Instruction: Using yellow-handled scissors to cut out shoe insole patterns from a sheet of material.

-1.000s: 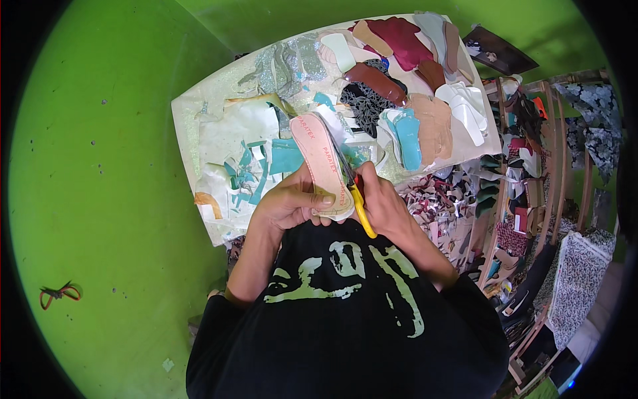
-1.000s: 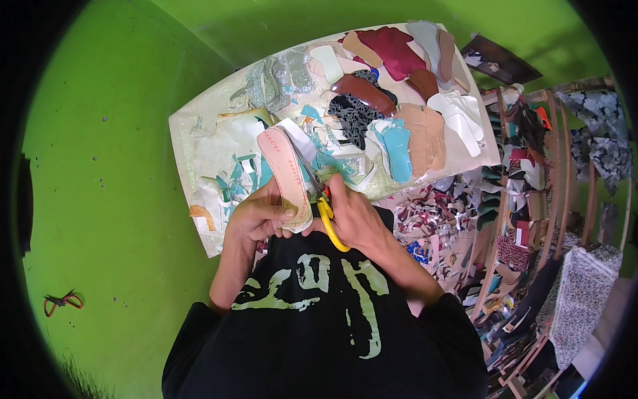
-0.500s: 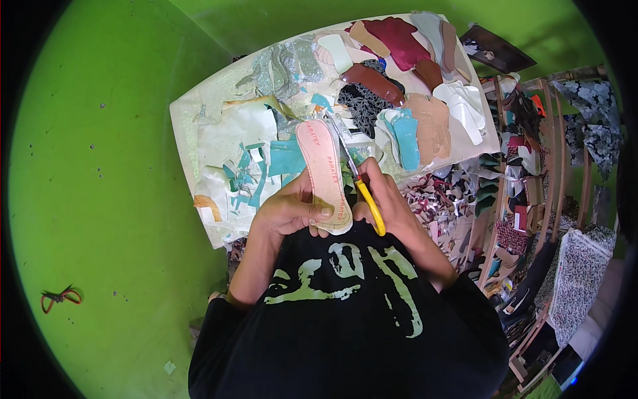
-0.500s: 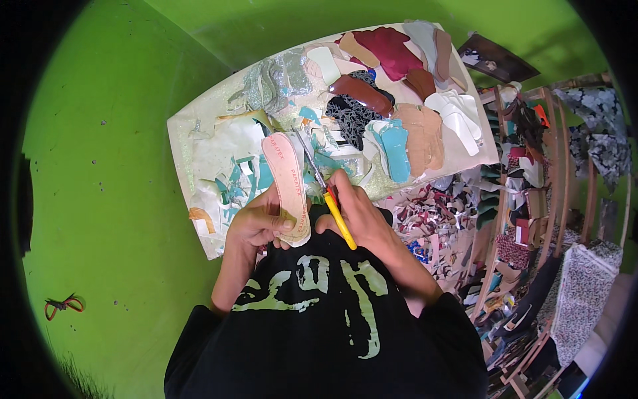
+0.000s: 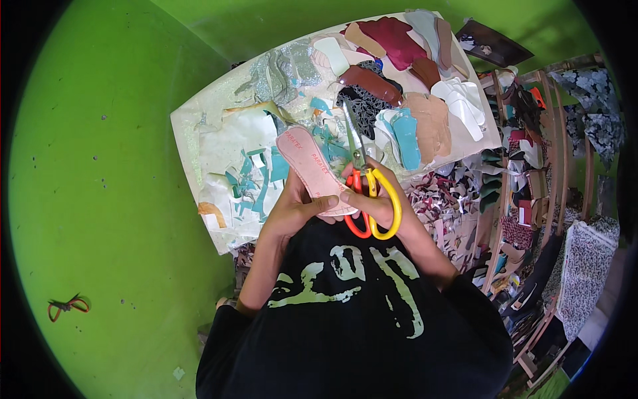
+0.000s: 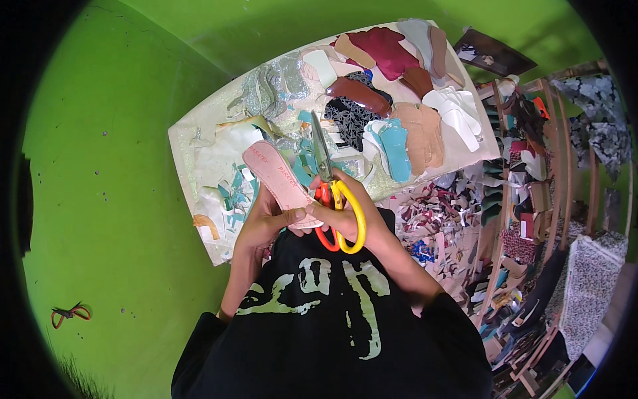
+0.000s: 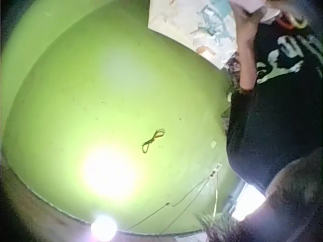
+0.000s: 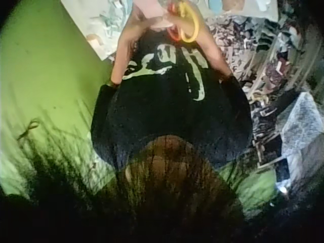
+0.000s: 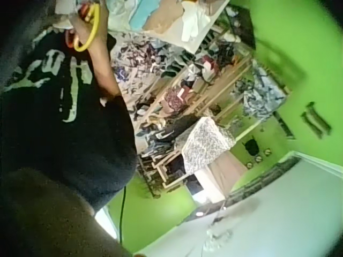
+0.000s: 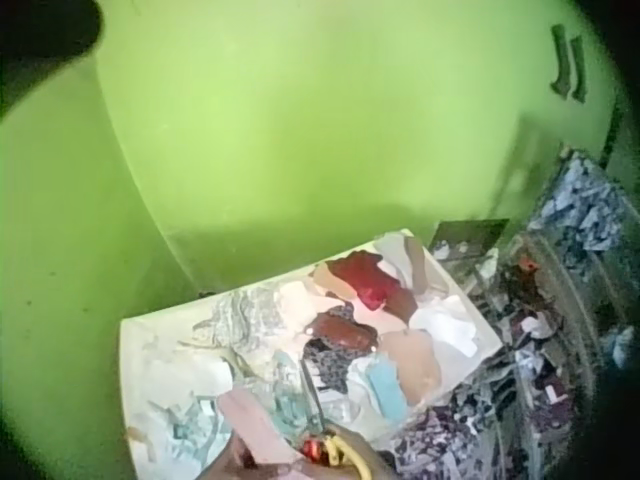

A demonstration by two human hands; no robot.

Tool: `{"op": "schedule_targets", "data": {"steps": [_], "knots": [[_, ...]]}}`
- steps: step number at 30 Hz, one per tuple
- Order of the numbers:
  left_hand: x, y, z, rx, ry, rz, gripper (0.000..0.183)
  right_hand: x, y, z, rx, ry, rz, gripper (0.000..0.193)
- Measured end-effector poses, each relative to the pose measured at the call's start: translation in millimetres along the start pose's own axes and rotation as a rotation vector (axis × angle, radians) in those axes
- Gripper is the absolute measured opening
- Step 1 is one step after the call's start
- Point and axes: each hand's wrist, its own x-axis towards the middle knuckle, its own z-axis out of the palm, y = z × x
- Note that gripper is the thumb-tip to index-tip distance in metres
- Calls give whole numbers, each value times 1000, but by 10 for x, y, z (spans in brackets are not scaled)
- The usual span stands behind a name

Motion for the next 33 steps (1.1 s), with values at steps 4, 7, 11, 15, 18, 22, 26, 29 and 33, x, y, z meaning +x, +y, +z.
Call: {"op": "schedule_targets", "data": {"steps": [4, 7, 11, 15, 18, 22, 26, 29, 33], "knots": [[71, -178, -17, 30, 105, 241, 80, -20, -83, 88, -193, 63, -75, 30], [66, -99, -51, 85, 216, 273, 60, -45, -97, 120, -245, 59, -91, 29], [93, -14, -52, -29, 331, 307, 38, -69, -104, 139, -255, -9, -53, 30], [168, -18, 50, -158, 357, 456, 31, -88, -135, 166, -279, -54, -53, 31], [156, -33, 87, -175, 360, 497, 25, -93, -170, 202, -311, -65, -25, 31], [170, -8, 129, -111, 477, 475, 22, -94, -117, 195, -309, -89, -46, 31], [194, -2, 140, -130, 514, 537, 22, -106, -113, 166, -364, -141, -33, 31], [178, 30, 144, -122, 551, 528, 22, -117, -117, 187, -359, -154, -68, 32], [160, 90, 137, -119, 609, 498, 23, -128, -48, 152, -438, -114, -183, 37]]}}
